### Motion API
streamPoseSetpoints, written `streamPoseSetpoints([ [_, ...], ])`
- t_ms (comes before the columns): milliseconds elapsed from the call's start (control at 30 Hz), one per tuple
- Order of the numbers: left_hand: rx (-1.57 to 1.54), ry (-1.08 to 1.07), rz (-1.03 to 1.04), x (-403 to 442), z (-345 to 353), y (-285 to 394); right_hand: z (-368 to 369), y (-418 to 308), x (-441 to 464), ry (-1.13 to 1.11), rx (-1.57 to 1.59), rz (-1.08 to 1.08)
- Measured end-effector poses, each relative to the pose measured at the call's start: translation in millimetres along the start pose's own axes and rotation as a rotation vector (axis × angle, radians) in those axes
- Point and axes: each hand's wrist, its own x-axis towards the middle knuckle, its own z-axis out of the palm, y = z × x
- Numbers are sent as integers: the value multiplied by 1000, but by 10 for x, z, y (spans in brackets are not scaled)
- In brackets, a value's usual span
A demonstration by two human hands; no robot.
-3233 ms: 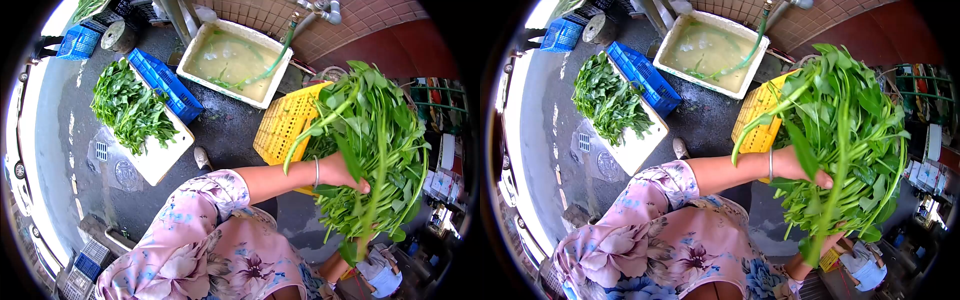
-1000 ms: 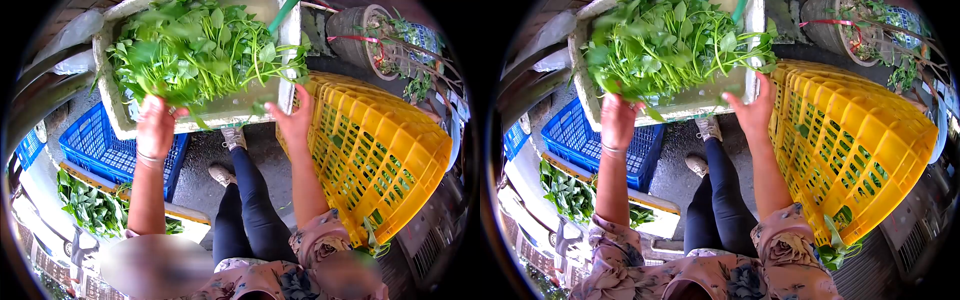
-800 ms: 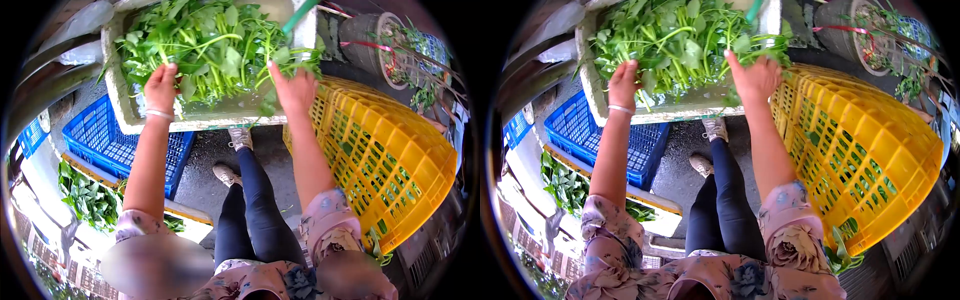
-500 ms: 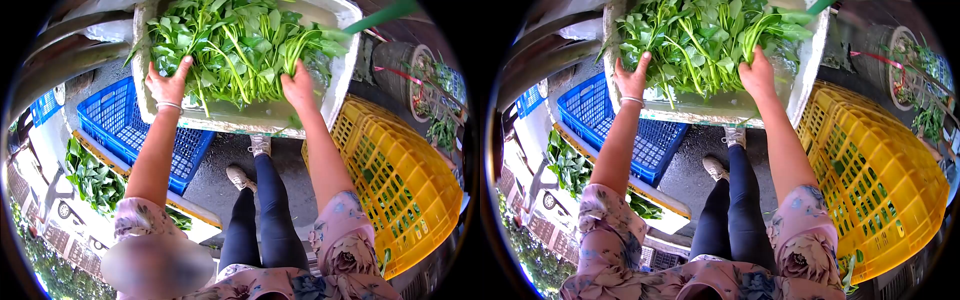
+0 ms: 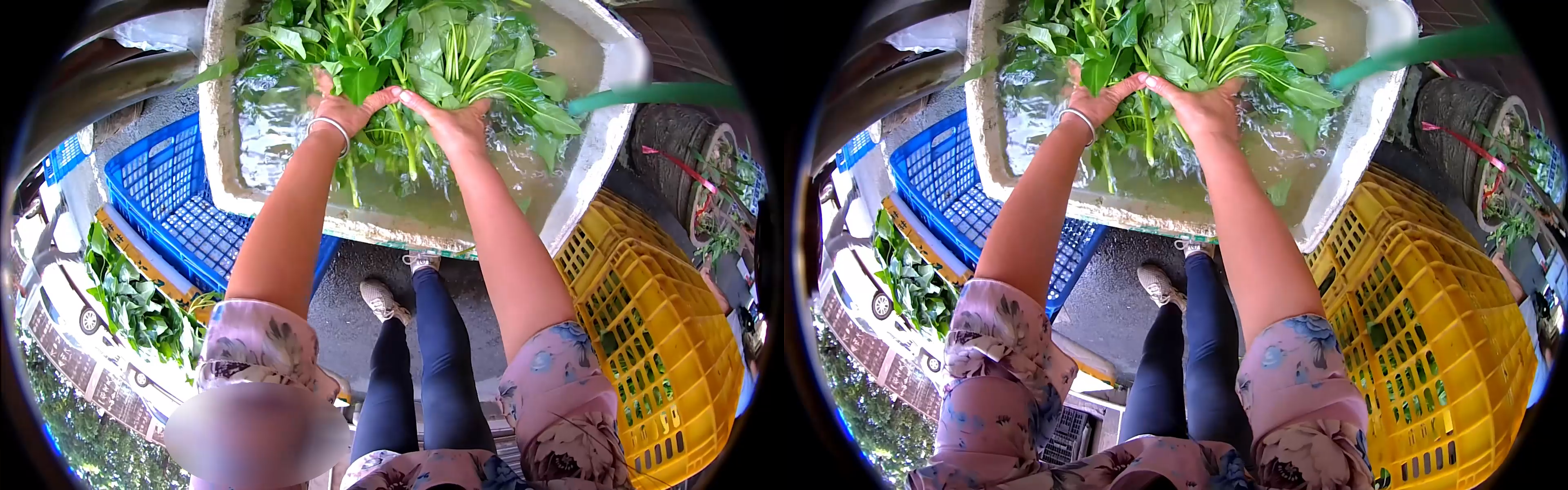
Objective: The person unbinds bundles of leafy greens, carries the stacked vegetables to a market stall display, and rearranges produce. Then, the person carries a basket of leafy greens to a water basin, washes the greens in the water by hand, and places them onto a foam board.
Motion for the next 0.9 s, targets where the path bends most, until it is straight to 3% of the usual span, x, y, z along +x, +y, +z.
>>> streamPoseSetpoints([
  [133, -3, 137, 165, 114, 107, 10, 64, -21, 282, -221, -286, 117],
  [200, 434, -145, 87, 288, 95, 33, 292, 106, 562, -326, -177, -89],
  [233, 436, -146, 85, 330, 104, 18, 319, 115, 609, -328, -176, -89],
  [300, 1098, -336, 216, 423, 102, -10, 306, 32, 670, -309, -253, 5],
  [433, 461, -71, -101, 683, 341, -311, 145, -201, 518, -257, -412, 195],
  [467, 414, -47, -102, 666, 379, -405, 1, -162, 492, -397, -334, 111],
  [533, 582, -63, 111, 168, 76, -304, -147, 11, 385, -292, -83, 70],
  [600, 755, -97, 321, -102, -70, -322, -313, 149, 235, 9, 64, -33],
  [633, 212, 28, -13, -247, -147, -285, -348, 288, 359, 97, 74, -98],
  [667, -388, 312, -221, -390, -221, -250, -323, 455, 487, 188, 82, -160],
  [700, -488, 373, -102, 11, 91, -684, -279, 503, 510, 220, 211, -139],
  [733, -588, 346, -166, 52, 124, -703, -254, 485, 486, 219, 211, -140],
  [800, -694, 323, -235, 52, 107, -631, -252, 400, 387, 27, 370, 61],
  [833, -982, 135, -140, 22, 104, -583, -292, 366, 354, -148, 407, 106],
  [867, -1260, -63, -37, 2, 96, -535, -287, 382, 368, -145, 401, 113],
  [900, -1218, -81, -131, -41, 47, -464, -270, 405, 392, -270, 491, 65],
])
